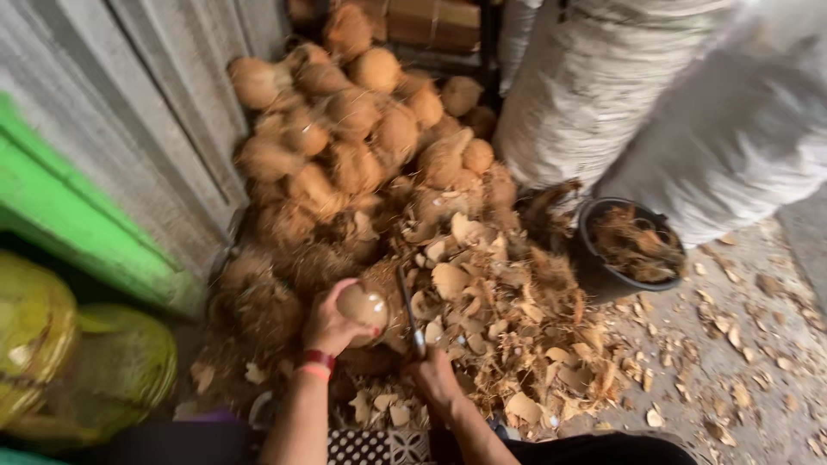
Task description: The person sits on the ground and uses a curved knife to peel the husk off coconuts. They rotate each coconut while scraping away the fibrous outer layer, then place the peeled coconut aside.
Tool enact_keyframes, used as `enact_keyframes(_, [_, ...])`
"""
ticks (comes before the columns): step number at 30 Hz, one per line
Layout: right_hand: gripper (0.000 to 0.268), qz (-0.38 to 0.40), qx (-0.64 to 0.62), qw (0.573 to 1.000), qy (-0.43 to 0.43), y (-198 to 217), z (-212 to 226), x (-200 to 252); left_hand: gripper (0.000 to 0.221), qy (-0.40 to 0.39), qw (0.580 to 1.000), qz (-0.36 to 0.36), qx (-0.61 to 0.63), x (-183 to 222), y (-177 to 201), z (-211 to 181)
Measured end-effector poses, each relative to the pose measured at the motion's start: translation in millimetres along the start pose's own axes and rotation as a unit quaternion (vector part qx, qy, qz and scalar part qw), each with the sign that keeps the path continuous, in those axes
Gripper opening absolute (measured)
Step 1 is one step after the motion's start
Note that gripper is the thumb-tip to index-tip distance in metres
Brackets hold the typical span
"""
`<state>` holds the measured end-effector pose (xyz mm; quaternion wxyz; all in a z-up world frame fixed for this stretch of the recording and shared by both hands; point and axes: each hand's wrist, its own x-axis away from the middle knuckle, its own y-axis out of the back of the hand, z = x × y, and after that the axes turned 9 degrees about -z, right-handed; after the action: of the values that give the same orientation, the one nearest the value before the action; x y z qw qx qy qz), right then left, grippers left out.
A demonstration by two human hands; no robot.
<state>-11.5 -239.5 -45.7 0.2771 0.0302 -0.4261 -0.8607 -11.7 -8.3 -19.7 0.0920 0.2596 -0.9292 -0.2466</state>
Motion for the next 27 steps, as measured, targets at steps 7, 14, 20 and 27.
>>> enact_keyframes(7, [0.009,-0.152,-0.432,0.887,0.05,30,39,17,0.101,0.04,0.99,0.068,-0.116,-4,13,-47])
enact_keyframes(14, [0.01,0.016,-0.371,0.892,-0.257,-53,-38,-2,0.1,0.053,0.979,0.084,-0.176,-7,11,-33])
enact_keyframes(20, [0.006,0.003,-0.356,0.899,-0.253,-4,0,0,0.104,0.09,0.993,0.002,-0.078,-3,12,-17])
enact_keyframes(27, [0.008,-0.071,-0.428,0.887,-0.16,3,39,9,0.099,0.071,0.992,-0.039,-0.096,21,-5,-11])
